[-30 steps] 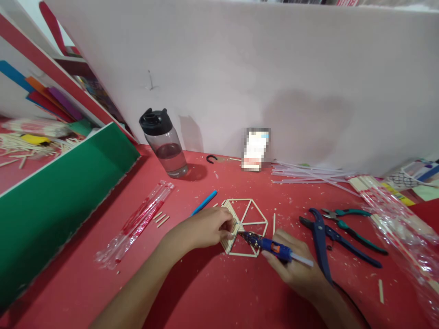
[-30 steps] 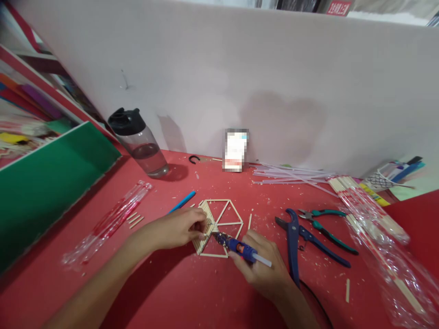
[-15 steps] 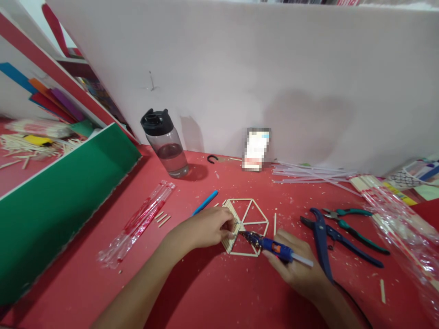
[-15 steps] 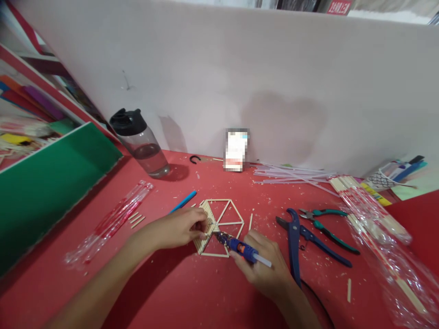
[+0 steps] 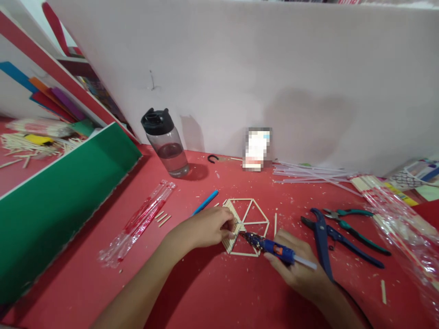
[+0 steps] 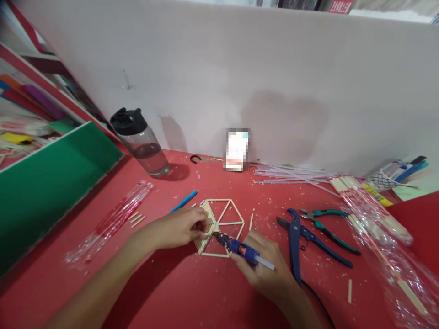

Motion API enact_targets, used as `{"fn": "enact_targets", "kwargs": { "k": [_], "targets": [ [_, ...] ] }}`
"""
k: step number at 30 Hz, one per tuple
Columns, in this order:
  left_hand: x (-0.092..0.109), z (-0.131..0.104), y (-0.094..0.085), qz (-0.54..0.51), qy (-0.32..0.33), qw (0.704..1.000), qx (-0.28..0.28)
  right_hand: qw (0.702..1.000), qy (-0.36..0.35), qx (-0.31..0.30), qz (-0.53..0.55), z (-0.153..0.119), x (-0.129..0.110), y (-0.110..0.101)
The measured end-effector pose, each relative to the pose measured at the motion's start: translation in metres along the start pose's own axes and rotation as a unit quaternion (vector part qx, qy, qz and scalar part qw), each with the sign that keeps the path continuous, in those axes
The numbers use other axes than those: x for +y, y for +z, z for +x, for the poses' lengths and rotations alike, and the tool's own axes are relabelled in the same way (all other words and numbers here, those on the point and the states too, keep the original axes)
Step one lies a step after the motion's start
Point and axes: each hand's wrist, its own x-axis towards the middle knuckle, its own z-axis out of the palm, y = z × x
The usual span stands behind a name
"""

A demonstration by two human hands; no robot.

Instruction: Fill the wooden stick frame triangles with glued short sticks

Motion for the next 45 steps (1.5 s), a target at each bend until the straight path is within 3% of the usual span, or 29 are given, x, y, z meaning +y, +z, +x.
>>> {"fn": "enact_targets", "kwargs": {
  "k": [26,34,45],
  "targets": [
    [0.002,0.0,-0.002,-0.004,-0.019,1.0,-0.01,1.0,-0.012,0.018,-0.008,0.001,-0.003,-0.007],
    [0.0,-0.001,-0.002,0.001,-0.012,1.0,-0.007,0.997,-0.041,0.033,-0.065,-0.001,0.004,-0.017],
    [-0.001,-0.001,-0.001,-0.006,-0.003,1.0,-0.005,0.992,-0.048,0.053,-0.102,-0.001,0.003,-0.016]
  ]
}}
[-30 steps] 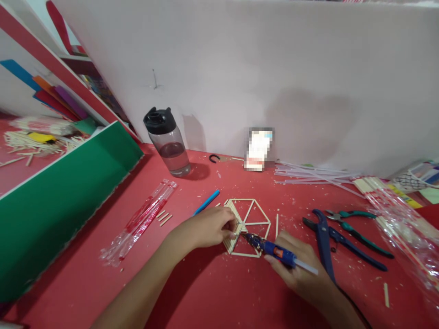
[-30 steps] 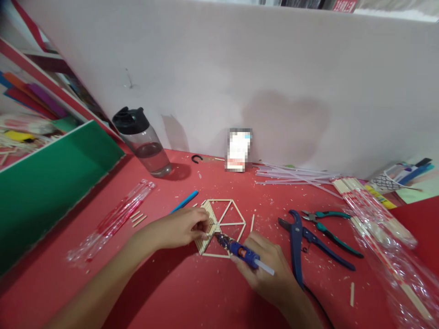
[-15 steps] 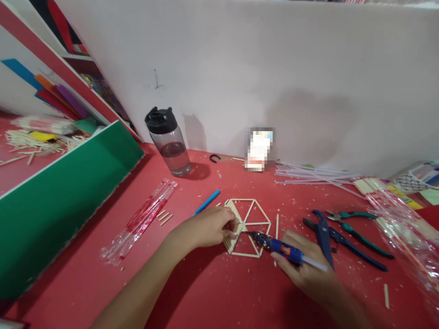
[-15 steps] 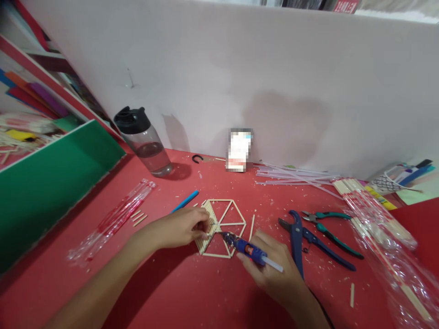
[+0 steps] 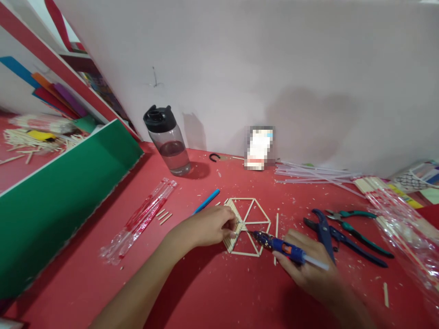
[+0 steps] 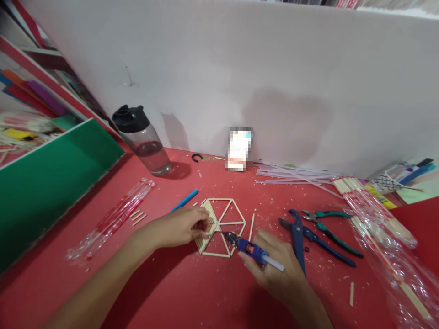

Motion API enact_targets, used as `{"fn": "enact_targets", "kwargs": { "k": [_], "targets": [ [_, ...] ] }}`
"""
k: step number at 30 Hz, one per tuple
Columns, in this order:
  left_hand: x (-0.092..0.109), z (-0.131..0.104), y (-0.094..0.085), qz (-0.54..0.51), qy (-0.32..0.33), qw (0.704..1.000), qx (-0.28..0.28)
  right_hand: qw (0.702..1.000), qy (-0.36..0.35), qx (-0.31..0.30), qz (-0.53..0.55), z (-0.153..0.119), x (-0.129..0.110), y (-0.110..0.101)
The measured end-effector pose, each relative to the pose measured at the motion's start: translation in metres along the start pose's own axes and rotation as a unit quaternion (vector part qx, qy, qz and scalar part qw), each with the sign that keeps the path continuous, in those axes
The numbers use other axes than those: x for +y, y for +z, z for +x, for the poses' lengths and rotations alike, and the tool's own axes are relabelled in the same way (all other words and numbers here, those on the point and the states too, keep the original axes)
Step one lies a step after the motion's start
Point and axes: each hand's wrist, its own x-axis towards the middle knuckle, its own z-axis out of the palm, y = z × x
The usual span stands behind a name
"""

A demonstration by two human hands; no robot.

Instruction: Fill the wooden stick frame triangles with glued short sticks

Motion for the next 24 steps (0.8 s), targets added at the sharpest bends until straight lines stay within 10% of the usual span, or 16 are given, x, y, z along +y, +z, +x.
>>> {"fn": "enact_targets", "kwargs": {
  "k": [24],
  "targets": [
    [-0.0001,-0.0004,0.0007,0.001,-0.004,1.0,0.004,0.999,-0.032,0.013,-0.033,0.0,0.0011,0.0005]
  ]
}}
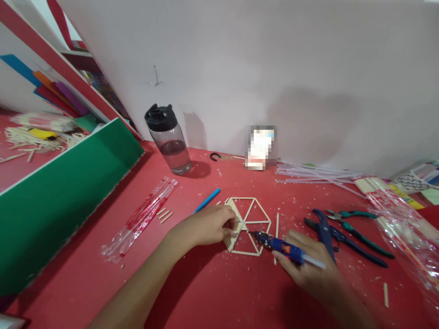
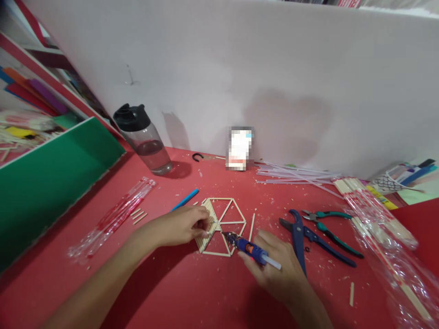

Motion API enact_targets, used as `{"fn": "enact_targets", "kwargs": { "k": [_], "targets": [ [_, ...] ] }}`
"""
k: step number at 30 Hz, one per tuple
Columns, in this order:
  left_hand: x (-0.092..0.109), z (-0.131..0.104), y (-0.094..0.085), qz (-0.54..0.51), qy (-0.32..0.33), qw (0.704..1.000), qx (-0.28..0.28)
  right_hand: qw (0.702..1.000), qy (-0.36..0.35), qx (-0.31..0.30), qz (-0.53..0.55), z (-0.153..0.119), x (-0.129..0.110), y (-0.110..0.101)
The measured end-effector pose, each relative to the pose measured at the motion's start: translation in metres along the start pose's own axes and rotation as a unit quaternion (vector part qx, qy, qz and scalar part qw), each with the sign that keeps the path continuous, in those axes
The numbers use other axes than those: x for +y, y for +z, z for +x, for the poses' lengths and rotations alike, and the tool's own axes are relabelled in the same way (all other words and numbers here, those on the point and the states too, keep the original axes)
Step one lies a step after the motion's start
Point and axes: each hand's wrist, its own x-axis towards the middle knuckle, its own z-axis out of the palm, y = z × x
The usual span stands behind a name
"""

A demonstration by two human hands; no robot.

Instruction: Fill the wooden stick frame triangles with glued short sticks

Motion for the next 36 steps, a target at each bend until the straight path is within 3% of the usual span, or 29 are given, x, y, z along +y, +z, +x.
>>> {"fn": "enact_targets", "kwargs": {
  "k": [11,18,31,36],
  "targets": [
    [-0.0011,0.0006,0.0006,0.009,0.002,1.0,-0.001,0.998,0.032,-0.021,0.041,-0.001,-0.0017,-0.002],
    [-0.0028,0.0009,0.0015,0.01,-0.005,1.0,-0.008,0.99,0.122,-0.035,0.058,0.0004,-0.0027,-0.0052],
    [-0.0023,0.0017,0.0009,0.01,0.004,1.0,-0.001,0.988,0.133,-0.061,0.037,-0.0025,-0.0006,-0.0071],
    [-0.0024,0.002,0.0012,0.012,-0.012,1.0,-0.002,0.982,0.149,-0.077,0.092,0.0008,-0.0054,-0.0082]
  ]
}}
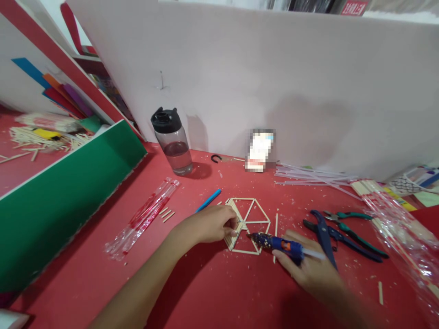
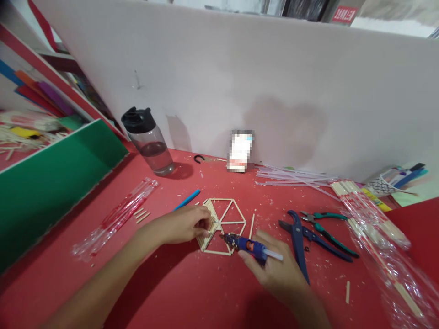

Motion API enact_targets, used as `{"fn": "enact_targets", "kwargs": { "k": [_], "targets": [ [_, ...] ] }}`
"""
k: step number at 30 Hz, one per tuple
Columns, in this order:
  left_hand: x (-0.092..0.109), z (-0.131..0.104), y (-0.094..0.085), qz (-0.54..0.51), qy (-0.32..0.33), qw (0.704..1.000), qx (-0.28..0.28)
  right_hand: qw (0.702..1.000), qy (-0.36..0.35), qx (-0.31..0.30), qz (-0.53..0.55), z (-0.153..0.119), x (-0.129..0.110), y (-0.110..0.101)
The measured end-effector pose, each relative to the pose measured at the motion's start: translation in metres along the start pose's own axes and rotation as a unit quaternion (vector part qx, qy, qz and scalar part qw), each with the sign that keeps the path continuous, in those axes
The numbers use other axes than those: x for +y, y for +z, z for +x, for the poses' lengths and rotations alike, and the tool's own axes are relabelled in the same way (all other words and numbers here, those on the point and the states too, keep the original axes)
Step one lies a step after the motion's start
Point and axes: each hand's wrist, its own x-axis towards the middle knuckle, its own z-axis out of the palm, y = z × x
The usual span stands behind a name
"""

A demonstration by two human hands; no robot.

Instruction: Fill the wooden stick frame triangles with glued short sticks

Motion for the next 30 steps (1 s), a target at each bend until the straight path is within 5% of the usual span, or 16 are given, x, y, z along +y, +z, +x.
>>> {"fn": "enact_targets", "kwargs": {
  "k": [6,10,13,19,30],
  "targets": [
    [-0.003,0.001,0.002,-0.006,0.023,1.0,0.0,0.985,0.129,-0.042,0.111,0.001,-0.005,-0.009],
    [-0.008,0.001,0.003,-0.013,0.033,0.999,-0.001,0.909,0.235,-0.016,0.344,-0.004,0.005,-0.013],
    [-0.011,0.0,0.004,-0.006,0.04,0.999,-0.003,0.864,0.247,0.01,0.438,0.0,0.01,-0.018],
    [-0.005,-0.007,-0.004,0.04,0.068,0.997,0.002,0.907,0.225,0.106,0.341,0.032,0.016,-0.029],
    [0.006,-0.017,-0.013,0.086,0.07,0.993,0.042,0.94,0.212,0.056,0.262,0.08,0.025,-0.03]
  ]
}}
